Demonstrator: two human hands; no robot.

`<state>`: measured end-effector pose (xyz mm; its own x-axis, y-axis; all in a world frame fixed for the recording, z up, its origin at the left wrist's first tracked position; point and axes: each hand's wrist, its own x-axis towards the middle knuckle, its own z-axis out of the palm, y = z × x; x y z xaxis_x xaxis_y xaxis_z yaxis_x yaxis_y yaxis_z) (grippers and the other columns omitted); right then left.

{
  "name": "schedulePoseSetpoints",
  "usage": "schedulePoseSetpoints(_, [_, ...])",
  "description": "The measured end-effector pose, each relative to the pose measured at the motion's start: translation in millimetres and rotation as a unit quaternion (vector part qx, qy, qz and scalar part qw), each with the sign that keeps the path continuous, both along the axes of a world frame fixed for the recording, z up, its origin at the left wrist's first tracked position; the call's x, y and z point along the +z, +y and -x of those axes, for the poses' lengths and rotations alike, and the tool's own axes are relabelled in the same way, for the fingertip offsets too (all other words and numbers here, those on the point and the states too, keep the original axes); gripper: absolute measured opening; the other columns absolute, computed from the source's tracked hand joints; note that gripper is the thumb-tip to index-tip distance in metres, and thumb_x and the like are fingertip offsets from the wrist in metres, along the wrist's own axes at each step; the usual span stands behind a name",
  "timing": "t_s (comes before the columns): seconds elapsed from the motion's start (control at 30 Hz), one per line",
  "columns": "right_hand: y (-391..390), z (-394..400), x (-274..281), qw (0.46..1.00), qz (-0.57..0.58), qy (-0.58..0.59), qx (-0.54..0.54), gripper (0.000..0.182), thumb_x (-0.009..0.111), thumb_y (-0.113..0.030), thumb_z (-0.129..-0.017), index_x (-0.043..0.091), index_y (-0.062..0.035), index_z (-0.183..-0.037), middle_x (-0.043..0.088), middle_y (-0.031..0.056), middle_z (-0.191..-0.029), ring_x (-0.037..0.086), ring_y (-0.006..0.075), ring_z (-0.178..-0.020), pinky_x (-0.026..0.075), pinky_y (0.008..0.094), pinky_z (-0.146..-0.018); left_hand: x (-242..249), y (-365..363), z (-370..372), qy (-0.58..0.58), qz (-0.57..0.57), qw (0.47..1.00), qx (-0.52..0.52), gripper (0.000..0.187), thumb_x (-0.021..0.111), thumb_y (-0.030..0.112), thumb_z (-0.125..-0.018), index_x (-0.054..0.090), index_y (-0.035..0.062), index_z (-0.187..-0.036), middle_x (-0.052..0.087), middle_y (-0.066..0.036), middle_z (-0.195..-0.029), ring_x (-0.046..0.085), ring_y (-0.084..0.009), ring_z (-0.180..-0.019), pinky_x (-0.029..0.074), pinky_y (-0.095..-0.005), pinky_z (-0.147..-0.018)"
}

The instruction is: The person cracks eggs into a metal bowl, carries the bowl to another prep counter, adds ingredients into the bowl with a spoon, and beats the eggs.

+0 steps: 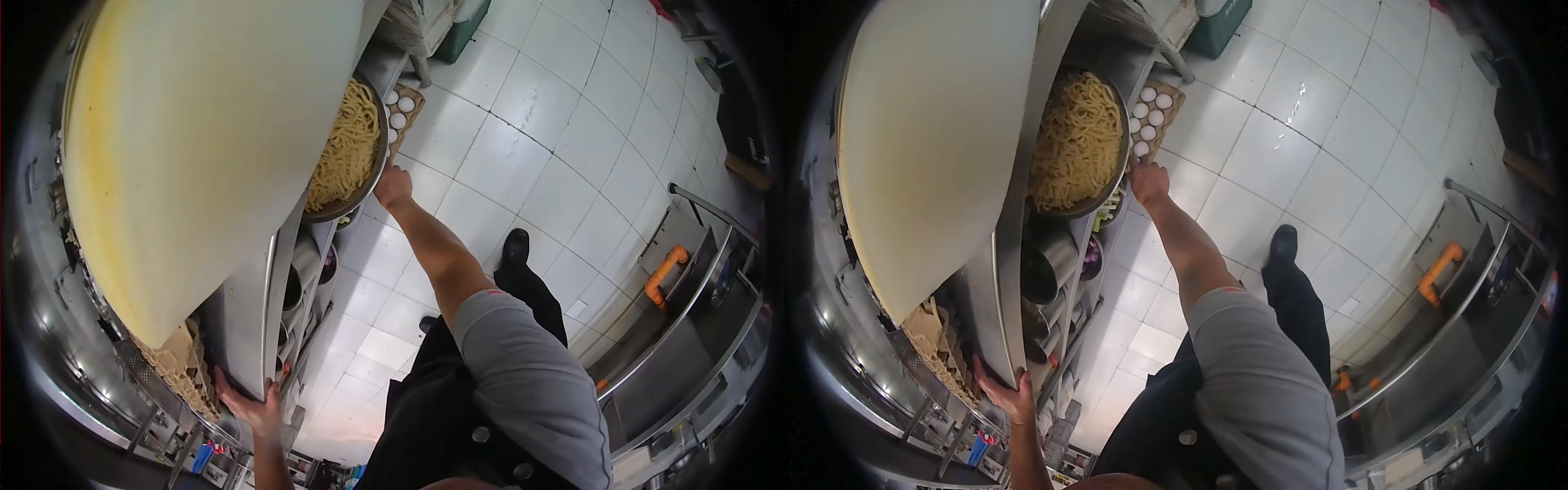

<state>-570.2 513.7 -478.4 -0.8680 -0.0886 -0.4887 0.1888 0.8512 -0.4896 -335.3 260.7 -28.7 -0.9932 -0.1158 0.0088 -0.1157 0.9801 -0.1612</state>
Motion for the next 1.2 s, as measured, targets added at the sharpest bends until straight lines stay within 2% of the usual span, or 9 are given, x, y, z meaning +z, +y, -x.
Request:
schedulePoseSetpoints(0.2, [-4.2, 1.7, -3.4, 0.999, 0.031, 0.009, -0.03, 0.031, 0.058, -0.023, -0.094, 0.055, -0.0116, -0.122, 0.069, 0.0146, -0.106, 0.073, 0.034, -0.088, 0.056, 0.0492, -0.077, -0.9, -3.4, -4.0, 0.0, -0.022, 1.0, -0.006, 0.113, 0.064, 0.076, -0.082, 0.033, -0.0058, -0.152, 0.043, -0.03, -0.149, 0.046, -0.0465, -0.135, 0.036, -0.0539, -0.112])
schedulePoseSetpoints(0.4, [27.5, -14.6, 18.0, 0.91, 0.298, 0.118, -0.262, 0.034, 0.063, -0.022, -0.087, 0.054, -0.0074, -0.116, 0.069, 0.0149, -0.105, 0.072, 0.0322, -0.087, 0.058, 0.0484, -0.069, 0.1, -1.7, -1.0, 0.003, -0.016, 1.0, -0.015, 0.11, 0.065, 0.075, -0.082, 0.035, -0.0059, -0.152, 0.045, -0.029, -0.148, 0.047, -0.0466, -0.133, 0.037, -0.0538, -0.111])
schedulePoseSetpoints(0.5, [56.0, -19.2, 42.3, 0.573, 0.637, -0.169, -0.487, 0.028, 0.064, -0.023, -0.089, 0.057, -0.0077, -0.111, 0.062, 0.0052, -0.084, 0.07, 0.0258, -0.088, 0.058, 0.0466, -0.067, -1.2, -2.0, -2.0, 0.002, 0.0, 1.0, -0.006, 0.111, 0.066, 0.075, -0.082, 0.035, -0.006, -0.152, 0.047, -0.028, -0.147, 0.047, -0.0467, -0.132, 0.038, -0.0535, -0.11])
schedulePoseSetpoints(0.53, [54.9, -15.0, 26.8, 0.572, 0.637, -0.168, -0.489, 0.028, 0.064, -0.023, -0.089, 0.057, -0.0077, -0.111, 0.062, 0.0052, -0.084, 0.07, 0.0258, -0.088, 0.058, 0.0466, -0.067, -1.6, -1.9, -2.2, 0.001, -0.001, 1.0, -0.008, 0.111, 0.066, 0.075, -0.082, 0.035, -0.006, -0.152, 0.047, -0.028, -0.147, 0.047, -0.0467, -0.132, 0.038, -0.0535, -0.11])
schedulePoseSetpoints(0.6, [44.1, 3.7, 2.0, 0.759, 0.442, -0.223, -0.423, 0.032, 0.064, -0.025, -0.09, 0.055, -0.0059, -0.113, 0.067, 0.0122, -0.093, 0.072, 0.0296, -0.087, 0.059, 0.0467, -0.071, -1.0, -3.3, -1.1, 0.007, -0.007, 1.0, -0.017, 0.112, 0.066, 0.075, -0.081, 0.035, -0.0061, -0.151, 0.047, -0.029, -0.146, 0.048, -0.0465, -0.132, 0.038, -0.0532, -0.109])
schedulePoseSetpoints(0.63, [38.0, 4.2, 0.3, 0.758, 0.444, -0.223, -0.424, 0.032, 0.064, -0.025, -0.09, 0.055, -0.0059, -0.113, 0.067, 0.0122, -0.093, 0.072, 0.0296, -0.087, 0.059, 0.0467, -0.071, -0.3, -2.5, -0.4, 0.008, -0.005, 1.0, -0.019, 0.112, 0.066, 0.075, -0.081, 0.035, -0.0061, -0.151, 0.047, -0.029, -0.146, 0.048, -0.0465, -0.132, 0.038, -0.0532, -0.109])
schedulePoseSetpoints(0.7, [24.7, 5.4, -0.3, 0.982, 0.098, 0.087, -0.135, 0.046, 0.066, -0.037, -0.092, 0.053, -0.0137, -0.13, 0.068, 0.0163, -0.115, 0.073, 0.0312, -0.092, 0.06, 0.045, -0.072, 1.4, 0.6, 0.1, -0.001, -0.007, 1.0, -0.008, 0.112, 0.066, 0.075, -0.081, 0.035, -0.0063, -0.151, 0.046, -0.029, -0.147, 0.048, -0.0465, -0.132, 0.038, -0.053, -0.11])
schedulePoseSetpoints(1.13, [29.5, 34.2, -9.0, 0.994, 0.071, 0.026, -0.075, 0.047, 0.064, -0.03, -0.091, 0.053, -0.0077, -0.131, 0.074, 0.0205, -0.093, 0.074, 0.0339, -0.087, 0.059, 0.0441, -0.077, 1.7, 0.7, -0.9, -0.006, -0.006, 1.0, -0.014, 0.11, 0.065, 0.074, -0.083, 0.034, -0.0069, -0.151, 0.044, -0.03, -0.149, 0.045, -0.0469, -0.135, 0.036, -0.0536, -0.112])
schedulePoseSetpoints(1.2, [28.9, 33.0, -55.1, 0.905, 0.335, -0.037, -0.259, 0.044, 0.063, -0.029, -0.092, 0.053, -0.0071, -0.128, 0.074, 0.0168, -0.089, 0.072, 0.029, -0.075, 0.058, 0.0413, -0.063, 1.8, 0.7, -0.9, -0.006, -0.015, 1.0, -0.007, 0.109, 0.065, 0.073, -0.084, 0.034, -0.0068, -0.151, 0.044, -0.03, -0.149, 0.045, -0.0472, -0.135, 0.036, -0.0537, -0.112])
